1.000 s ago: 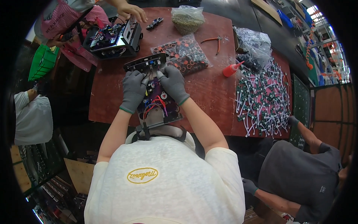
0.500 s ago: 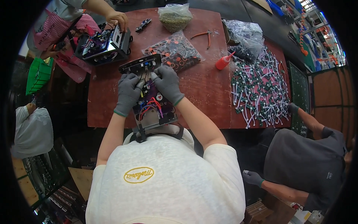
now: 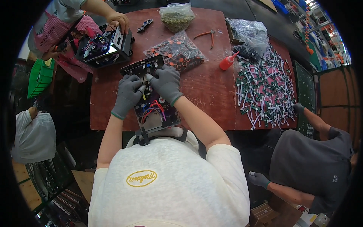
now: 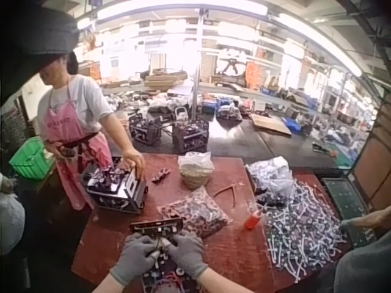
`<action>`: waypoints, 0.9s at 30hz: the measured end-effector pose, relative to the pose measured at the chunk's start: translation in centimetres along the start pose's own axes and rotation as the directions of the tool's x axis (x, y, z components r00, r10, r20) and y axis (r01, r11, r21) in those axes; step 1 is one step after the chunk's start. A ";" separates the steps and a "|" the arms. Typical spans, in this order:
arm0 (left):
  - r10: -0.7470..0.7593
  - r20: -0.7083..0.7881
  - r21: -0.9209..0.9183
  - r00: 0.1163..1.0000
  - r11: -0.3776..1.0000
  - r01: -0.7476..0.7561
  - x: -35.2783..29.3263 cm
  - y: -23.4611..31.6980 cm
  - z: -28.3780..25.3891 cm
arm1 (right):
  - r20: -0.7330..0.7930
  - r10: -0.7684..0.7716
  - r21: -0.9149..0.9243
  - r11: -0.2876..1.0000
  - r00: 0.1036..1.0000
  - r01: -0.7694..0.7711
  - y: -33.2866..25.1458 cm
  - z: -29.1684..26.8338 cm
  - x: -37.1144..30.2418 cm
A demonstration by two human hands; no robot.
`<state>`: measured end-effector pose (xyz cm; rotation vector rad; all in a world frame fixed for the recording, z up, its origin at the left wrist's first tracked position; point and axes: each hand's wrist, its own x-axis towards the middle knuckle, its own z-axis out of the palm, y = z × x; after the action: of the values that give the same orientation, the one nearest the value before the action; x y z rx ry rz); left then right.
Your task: The person is assembling an electronic unit, connecting wires and applying adhesive sealant from a bottle.
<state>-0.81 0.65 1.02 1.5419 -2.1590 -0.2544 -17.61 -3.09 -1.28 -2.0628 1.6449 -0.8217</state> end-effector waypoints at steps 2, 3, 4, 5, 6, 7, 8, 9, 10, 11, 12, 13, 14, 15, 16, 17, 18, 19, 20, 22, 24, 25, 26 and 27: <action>0.007 -0.021 -0.021 1.000 1.000 -0.007 -0.2 0.0 0.2 | 0.044 0.037 -0.021 0.999 0.998 -0.036 -0.2 0.1 0.6; 0.007 -0.018 -0.022 1.000 1.000 -0.007 -0.2 0.0 0.2 | 0.110 0.055 -0.028 0.998 0.992 -0.053 -0.2 0.2 0.8; 0.010 -0.023 -0.014 1.000 1.000 -0.010 -0.2 0.1 0.1 | 0.177 0.074 -0.037 0.997 0.981 -0.069 -0.2 0.3 1.0; 0.013 -0.029 -0.007 0.999 1.000 -0.013 -0.1 0.2 0.2 | 0.178 0.077 -0.039 0.997 0.981 -0.071 0.0 0.5 1.2; 0.013 -0.027 -0.010 1.000 1.000 -0.013 -0.1 0.3 0.5 | 0.184 0.064 -0.029 0.998 0.981 -0.059 0.3 0.8 1.4; -0.034 -0.031 -0.006 0.999 0.999 0.034 0.0 0.4 0.8 | 0.189 0.050 -0.020 0.999 0.981 -0.047 0.6 1.1 1.4; -0.082 -0.037 0.000 0.996 0.997 0.082 0.0 0.5 1.1 | 0.191 0.052 -0.021 0.999 0.980 -0.048 0.7 1.3 1.3; -0.082 -0.035 -0.002 0.996 0.997 0.082 0.1 0.5 1.5 | 0.178 0.028 -0.032 0.999 0.984 -0.023 0.8 1.4 1.3; -0.086 -0.078 0.009 0.993 0.996 0.087 0.2 0.7 2.0 | 0.164 0.004 -0.043 0.999 0.986 0.003 0.8 1.5 1.2; -0.090 -0.121 0.020 0.989 0.996 0.093 0.3 0.8 2.2 | 0.166 0.006 -0.046 0.999 0.986 0.002 0.8 1.4 1.3; -0.090 -0.120 0.018 0.989 0.996 0.093 0.4 0.9 2.2 | 0.173 -0.010 -0.049 0.999 0.985 0.019 0.7 1.1 1.3; -0.099 -0.087 0.039 0.991 0.994 0.102 0.5 1.0 2.1 | 0.181 -0.027 -0.052 0.998 0.983 0.036 0.7 0.9 1.3; -0.108 -0.056 0.064 0.993 0.992 0.112 0.5 1.0 1.9 | 0.180 -0.029 -0.052 0.998 0.983 0.039 0.8 0.8 1.3; -0.109 -0.059 0.065 0.992 0.992 0.112 0.4 0.8 1.9 | 0.152 -0.055 -0.007 0.998 0.987 0.057 1.0 0.7 1.0; -0.087 -0.068 0.028 0.994 0.996 0.089 0.2 0.6 1.8 | 0.122 -0.081 0.037 0.996 0.989 0.077 1.1 0.7 0.8; -0.068 -0.079 -0.010 0.995 0.998 0.068 -0.1 0.4 1.9 | 0.123 -0.084 0.038 0.996 0.989 0.080 1.0 0.7 0.5; -0.071 -0.081 -0.008 0.994 0.997 0.071 -0.1 0.3 2.2 | 0.029 -0.040 0.117 0.992 0.999 0.036 0.9 0.7 0.3; -0.106 -0.145 -0.083 0.984 0.992 0.094 -0.1 0.1 2.5 | -0.061 0.013 0.199 0.980 0.998 0.000 0.9 0.7 0.1; -0.141 -0.202 -0.161 0.969 0.981 0.109 -0.1 0.2 2.6 | -0.061 0.015 0.199 0.980 0.998 -0.002 1.0 0.8 0.0; -0.149 -0.145 -0.130 0.978 0.983 0.130 0.1 0.3 2.3 | -0.132 0.000 0.231 0.973 0.991 0.030 1.5 1.2 0.0; -0.163 -0.097 -0.093 0.982 0.984 0.154 0.2 0.5 2.1 | -0.130 -0.079 0.138 0.986 0.988 0.097 1.7 0.8 0.3; -0.155 -0.085 -0.043 0.984 0.987 0.152 0.1 0.8 2.3 | -0.121 -0.154 0.044 0.986 0.981 0.160 1.8 0.5 0.3; -0.146 -0.075 0.008 0.986 0.989 0.147 0.2 1.0 2.4 | -0.124 -0.158 0.044 0.985 0.980 0.165 2.1 0.5 0.3; -0.145 -0.079 0.011 0.986 0.989 0.146 0.5 1.2 2.5 | -0.139 -0.181 0.017 0.983 0.974 0.185 2.4 0.6 0.2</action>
<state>-3.11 0.35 -0.52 1.6933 -1.9967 -0.2208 -18.99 -3.91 -3.22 -2.2051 1.5153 -1.0649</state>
